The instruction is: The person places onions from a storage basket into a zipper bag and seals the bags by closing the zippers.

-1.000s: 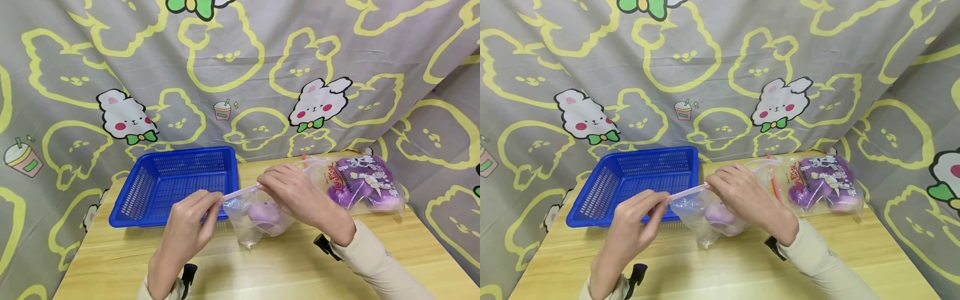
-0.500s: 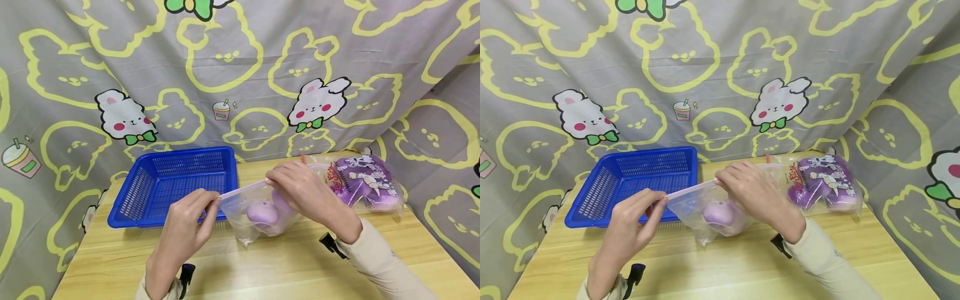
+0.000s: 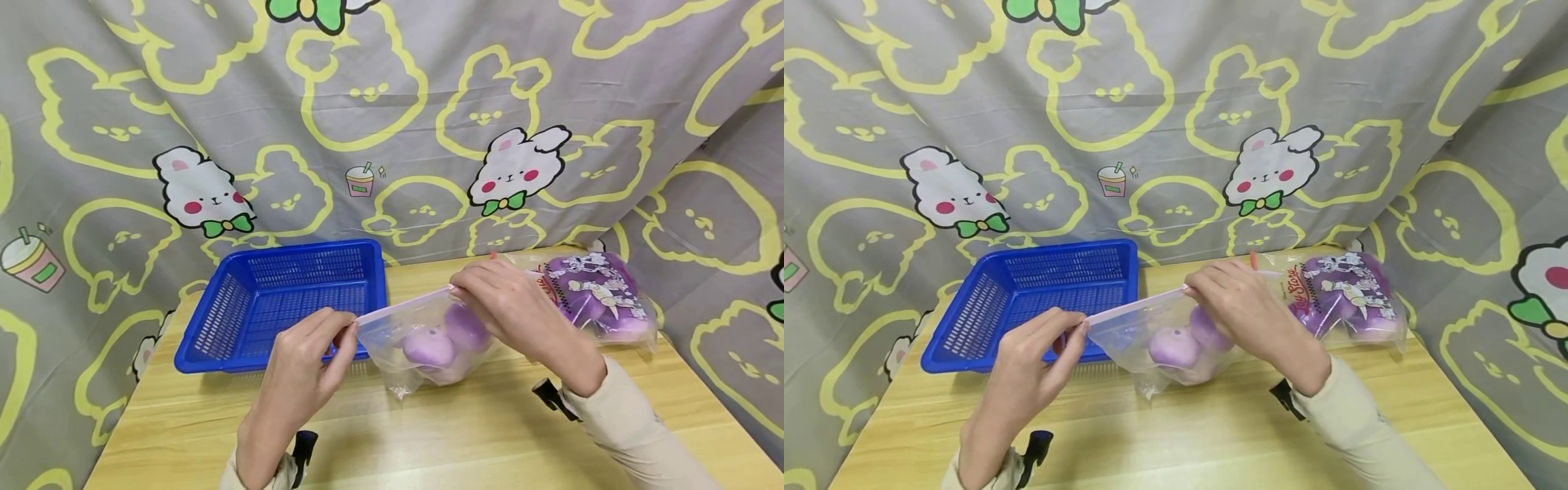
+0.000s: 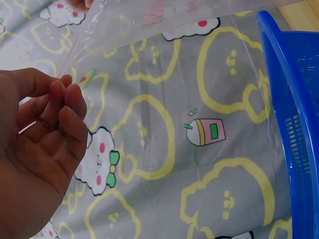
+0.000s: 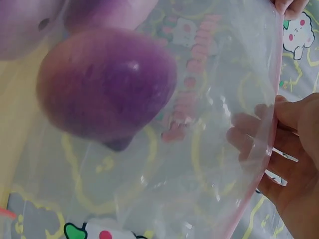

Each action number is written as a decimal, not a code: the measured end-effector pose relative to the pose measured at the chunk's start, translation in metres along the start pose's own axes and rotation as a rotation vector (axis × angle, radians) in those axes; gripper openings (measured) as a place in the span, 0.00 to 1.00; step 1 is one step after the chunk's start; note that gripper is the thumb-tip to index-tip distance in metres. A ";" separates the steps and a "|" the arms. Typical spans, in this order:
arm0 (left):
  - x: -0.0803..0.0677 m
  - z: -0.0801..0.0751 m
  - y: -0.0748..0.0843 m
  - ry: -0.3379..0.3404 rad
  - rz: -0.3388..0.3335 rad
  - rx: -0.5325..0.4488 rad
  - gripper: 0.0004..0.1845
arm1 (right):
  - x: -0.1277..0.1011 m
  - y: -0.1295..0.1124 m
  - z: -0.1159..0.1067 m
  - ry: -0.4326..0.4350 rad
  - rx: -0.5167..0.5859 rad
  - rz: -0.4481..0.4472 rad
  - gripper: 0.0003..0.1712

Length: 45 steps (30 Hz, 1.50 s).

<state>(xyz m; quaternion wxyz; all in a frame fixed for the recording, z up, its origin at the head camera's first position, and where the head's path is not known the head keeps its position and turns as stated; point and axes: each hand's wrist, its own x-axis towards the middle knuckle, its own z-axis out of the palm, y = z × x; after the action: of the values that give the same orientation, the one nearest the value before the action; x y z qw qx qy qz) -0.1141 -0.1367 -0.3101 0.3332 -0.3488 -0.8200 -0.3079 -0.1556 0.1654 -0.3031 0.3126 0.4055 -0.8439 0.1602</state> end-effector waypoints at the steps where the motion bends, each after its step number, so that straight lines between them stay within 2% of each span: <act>1: 0.000 0.000 0.000 0.003 0.001 0.003 0.06 | -0.001 0.001 -0.001 0.002 0.000 0.003 0.19; 8: 0.000 0.000 -0.002 0.021 0.010 0.011 0.06 | -0.008 0.011 -0.004 0.016 -0.003 0.013 0.14; 14: -0.001 0.000 -0.004 0.025 0.006 0.022 0.07 | -0.016 0.020 -0.008 0.017 -0.009 0.052 0.20; 16: -0.001 0.000 -0.004 0.024 0.001 0.023 0.07 | -0.019 0.023 -0.009 0.017 -0.012 0.062 0.17; 20: -0.001 0.001 -0.005 0.022 -0.003 0.025 0.06 | -0.023 0.028 -0.013 0.015 -0.024 0.071 0.07; 22: -0.001 0.001 -0.005 0.020 -0.007 0.025 0.06 | -0.025 0.029 -0.014 0.023 -0.032 0.069 0.05; 29: -0.001 0.001 -0.007 0.008 -0.026 0.029 0.06 | -0.032 0.035 -0.018 0.073 -0.045 0.062 0.11; 38: -0.001 0.001 -0.012 -0.005 -0.044 0.034 0.05 | -0.047 0.045 -0.025 0.090 -0.054 0.117 0.06; 45: -0.003 0.001 -0.021 0.023 -0.043 0.045 0.06 | -0.059 0.048 -0.034 0.078 -0.092 0.172 0.07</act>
<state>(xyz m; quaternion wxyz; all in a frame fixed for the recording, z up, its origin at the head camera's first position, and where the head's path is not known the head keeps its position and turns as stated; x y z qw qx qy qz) -0.1289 -0.1493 -0.3187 0.3435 -0.3199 -0.8302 -0.3007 -0.1515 0.2469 -0.3169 0.3485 0.3102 -0.8693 0.1630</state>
